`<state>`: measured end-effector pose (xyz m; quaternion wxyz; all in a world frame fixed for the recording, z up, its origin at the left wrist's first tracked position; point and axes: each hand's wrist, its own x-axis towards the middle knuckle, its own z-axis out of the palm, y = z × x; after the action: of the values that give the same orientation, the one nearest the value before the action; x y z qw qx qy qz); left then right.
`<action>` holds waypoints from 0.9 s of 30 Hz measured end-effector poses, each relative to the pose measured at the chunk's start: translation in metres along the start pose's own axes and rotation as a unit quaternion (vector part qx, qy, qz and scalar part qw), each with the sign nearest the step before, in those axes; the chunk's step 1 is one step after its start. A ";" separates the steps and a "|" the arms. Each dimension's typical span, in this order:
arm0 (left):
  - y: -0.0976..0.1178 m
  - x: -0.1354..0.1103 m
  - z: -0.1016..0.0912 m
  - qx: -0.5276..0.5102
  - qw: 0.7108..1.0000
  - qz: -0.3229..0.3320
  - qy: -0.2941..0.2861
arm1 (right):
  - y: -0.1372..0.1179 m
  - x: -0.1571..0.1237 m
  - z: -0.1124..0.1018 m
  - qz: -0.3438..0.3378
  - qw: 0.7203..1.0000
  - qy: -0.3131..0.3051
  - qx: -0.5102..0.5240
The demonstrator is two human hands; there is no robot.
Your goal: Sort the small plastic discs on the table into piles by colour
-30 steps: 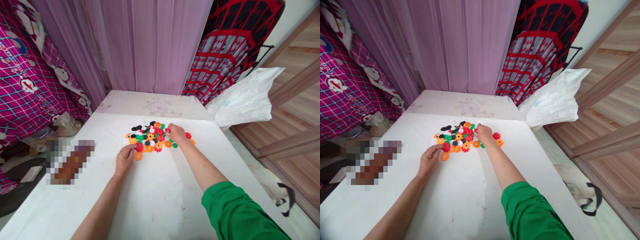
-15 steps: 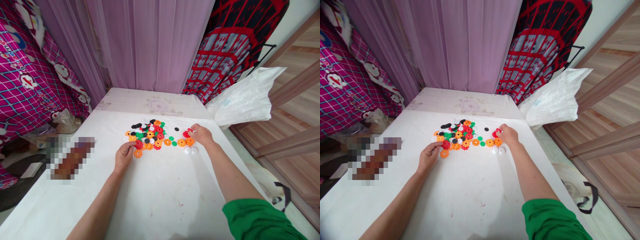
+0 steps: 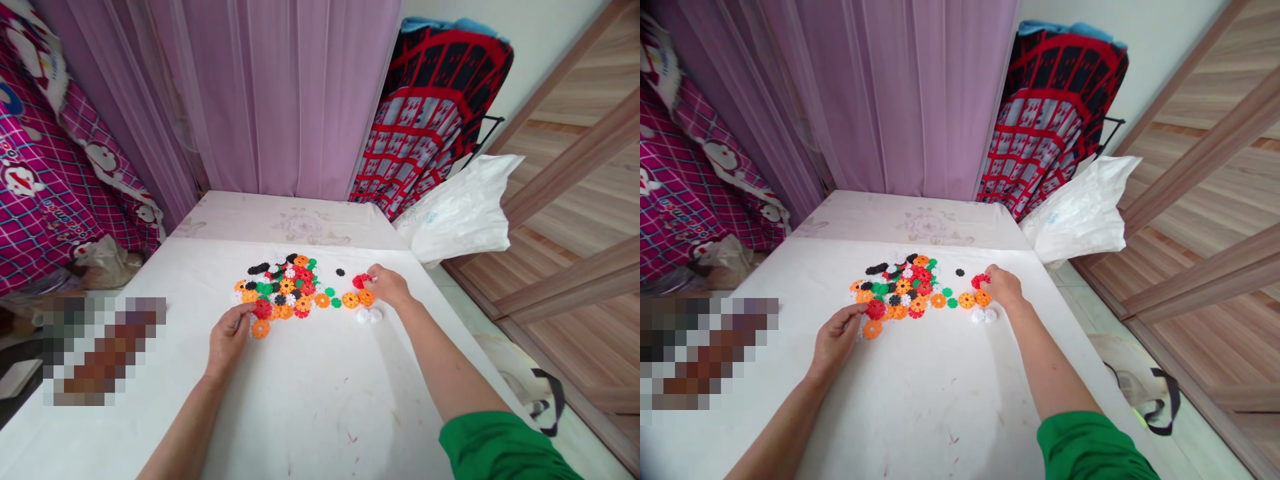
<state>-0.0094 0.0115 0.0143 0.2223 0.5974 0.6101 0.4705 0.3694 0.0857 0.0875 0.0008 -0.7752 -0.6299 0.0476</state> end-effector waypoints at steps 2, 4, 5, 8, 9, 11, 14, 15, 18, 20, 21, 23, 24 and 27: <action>-0.001 0.000 0.000 0.002 1.000 0.000 0.001 | -0.006 0.000 0.000 -0.002 1.000 -0.002 -0.009; -0.001 0.000 0.000 0.003 1.000 0.001 0.000 | -0.010 -0.001 -0.001 -0.004 1.000 -0.004 -0.017; -0.002 0.000 0.000 0.003 1.000 0.003 -0.001 | -0.012 -0.001 -0.002 -0.005 1.000 -0.007 -0.021; -0.003 0.001 0.000 0.004 1.000 0.005 -0.004 | -0.015 -0.001 -0.003 -0.005 0.999 -0.016 -0.030; -0.003 0.001 0.000 0.005 1.000 0.005 -0.004 | -0.015 -0.001 -0.003 -0.006 0.999 -0.017 -0.032; -0.004 0.001 0.000 0.005 1.000 0.003 -0.002 | -0.016 -0.001 -0.003 -0.008 0.999 -0.020 -0.032; -0.005 0.001 0.001 0.005 1.000 0.006 -0.003 | -0.016 -0.002 -0.004 -0.010 0.999 -0.017 -0.028; -0.005 0.001 0.001 0.007 1.000 0.008 -0.003 | -0.016 -0.003 -0.005 -0.013 1.000 -0.011 -0.026; -0.006 0.001 0.002 0.019 1.000 0.016 -0.001 | -0.022 -0.004 -0.007 -0.027 0.999 0.010 -0.022; -0.006 0.003 0.002 0.035 0.999 0.026 0.001 | -0.032 -0.005 -0.007 -0.046 0.999 0.018 -0.015; -0.006 0.004 0.002 0.045 0.998 0.034 0.003 | -0.038 -0.006 -0.006 -0.059 0.998 0.018 -0.007; -0.006 0.010 0.004 0.069 0.996 0.058 0.009 | -0.055 -0.007 -0.003 -0.093 0.996 0.010 0.010; -0.006 0.014 0.005 0.083 0.994 0.073 0.013 | -0.065 -0.008 0.000 -0.112 0.993 0.003 0.020; -0.006 0.026 0.009 0.134 0.984 0.115 0.008 | -0.093 -0.010 0.009 -0.158 0.986 -0.011 0.050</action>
<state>-0.0097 0.0395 0.0128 0.0798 0.6846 0.5965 0.4113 0.2758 0.0947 0.0847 0.0404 -0.6643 -0.7413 0.0871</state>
